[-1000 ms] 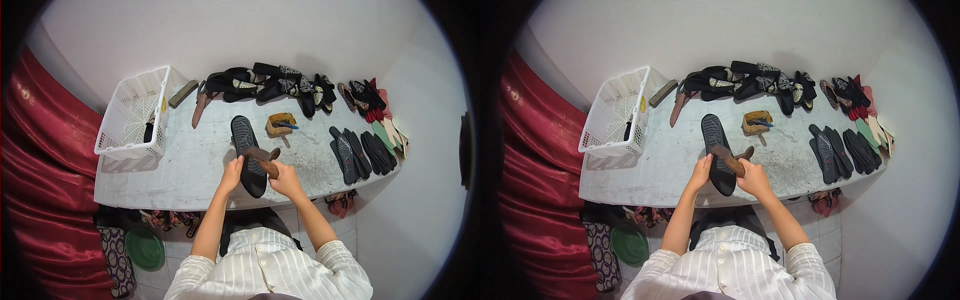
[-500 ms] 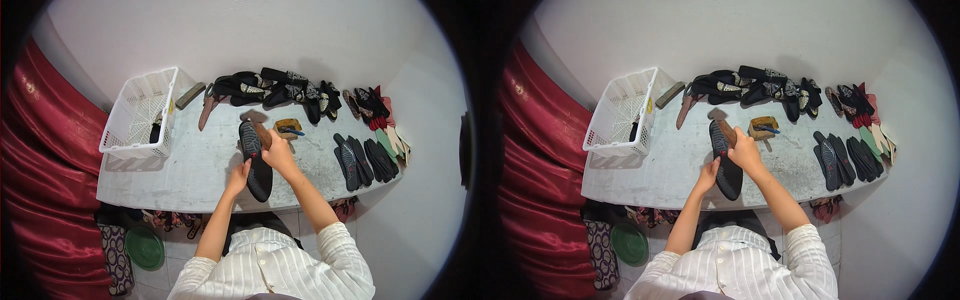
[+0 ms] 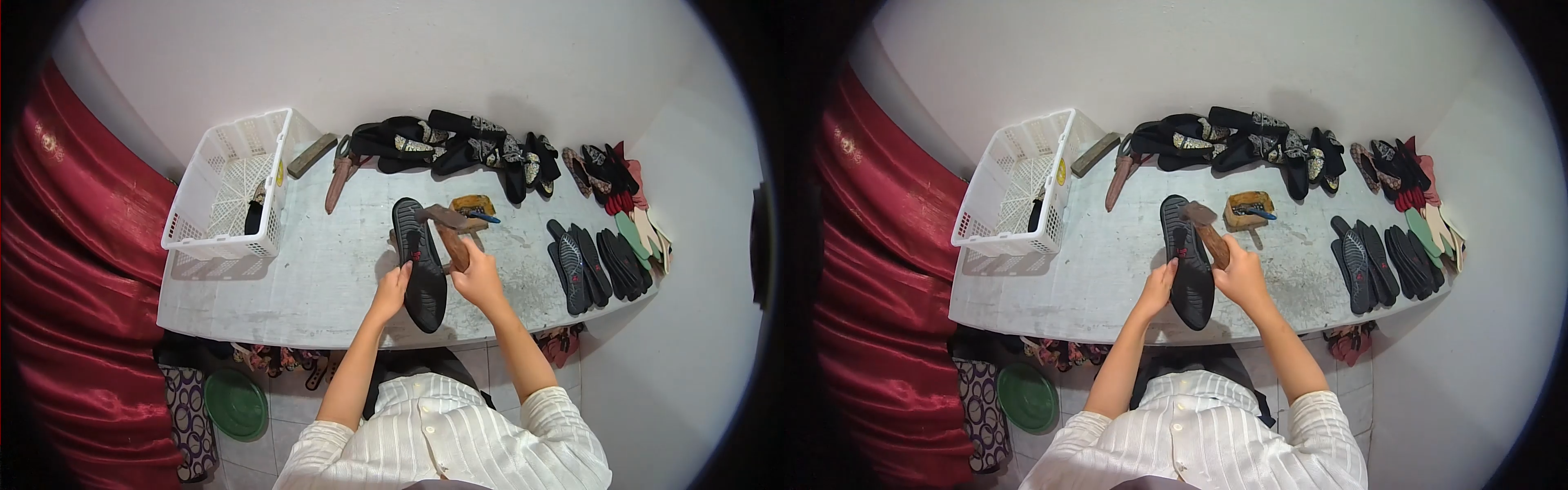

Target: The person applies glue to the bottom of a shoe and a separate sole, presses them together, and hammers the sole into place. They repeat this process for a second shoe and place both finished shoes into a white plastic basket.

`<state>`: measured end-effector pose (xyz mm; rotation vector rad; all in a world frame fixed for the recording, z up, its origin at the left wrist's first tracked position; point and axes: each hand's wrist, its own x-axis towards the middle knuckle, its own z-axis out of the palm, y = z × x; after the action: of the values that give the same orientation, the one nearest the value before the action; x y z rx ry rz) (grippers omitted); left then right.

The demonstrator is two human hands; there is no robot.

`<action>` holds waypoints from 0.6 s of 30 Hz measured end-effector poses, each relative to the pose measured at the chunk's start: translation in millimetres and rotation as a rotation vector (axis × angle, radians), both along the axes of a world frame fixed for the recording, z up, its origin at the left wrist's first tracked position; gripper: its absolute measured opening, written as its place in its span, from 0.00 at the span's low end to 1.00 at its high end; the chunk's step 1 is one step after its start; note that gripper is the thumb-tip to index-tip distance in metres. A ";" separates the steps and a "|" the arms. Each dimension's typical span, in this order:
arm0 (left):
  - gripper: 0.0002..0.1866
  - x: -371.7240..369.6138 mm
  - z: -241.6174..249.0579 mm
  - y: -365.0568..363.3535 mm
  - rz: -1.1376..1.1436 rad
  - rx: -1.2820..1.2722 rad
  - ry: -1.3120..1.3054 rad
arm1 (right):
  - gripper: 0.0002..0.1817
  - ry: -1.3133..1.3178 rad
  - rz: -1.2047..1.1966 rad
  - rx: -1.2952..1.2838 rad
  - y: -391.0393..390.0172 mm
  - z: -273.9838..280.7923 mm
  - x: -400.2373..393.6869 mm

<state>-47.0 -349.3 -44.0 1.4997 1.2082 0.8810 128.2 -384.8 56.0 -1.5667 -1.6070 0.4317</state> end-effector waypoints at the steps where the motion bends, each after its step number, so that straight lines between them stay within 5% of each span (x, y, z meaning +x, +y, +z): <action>1: 0.31 0.0 -1.5 0.3 -0.003 -0.017 -0.012 | 0.19 0.002 -0.006 -0.007 -3.5 -6.1 -0.2; 4: 0.32 -0.5 -0.8 -0.6 -0.013 -0.027 -0.021 | 0.21 0.043 -0.045 0.114 -12.4 -21.0 -0.9; 6: 0.32 0.2 -0.2 0.6 -0.009 -0.019 -0.023 | 0.22 -0.183 0.045 -0.076 -17.2 -18.8 -0.4; 14: 0.32 -1.1 4.4 -0.5 -0.012 -0.039 0.044 | 0.23 0.054 0.061 0.174 -38.9 -24.5 -7.6; 16: 0.32 -1.2 4.1 -0.5 -0.009 -0.013 0.026 | 0.23 -0.109 0.061 -0.123 -44.1 -33.5 -4.1; 18: 0.32 -2.3 2.1 0.0 -0.007 0.009 0.013 | 0.22 0.011 0.057 -0.027 -51.2 -30.8 -6.1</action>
<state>-49.3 -349.3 -41.9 1.5180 1.2086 0.8745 122.0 -436.0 25.2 -1.5387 -1.6472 0.4931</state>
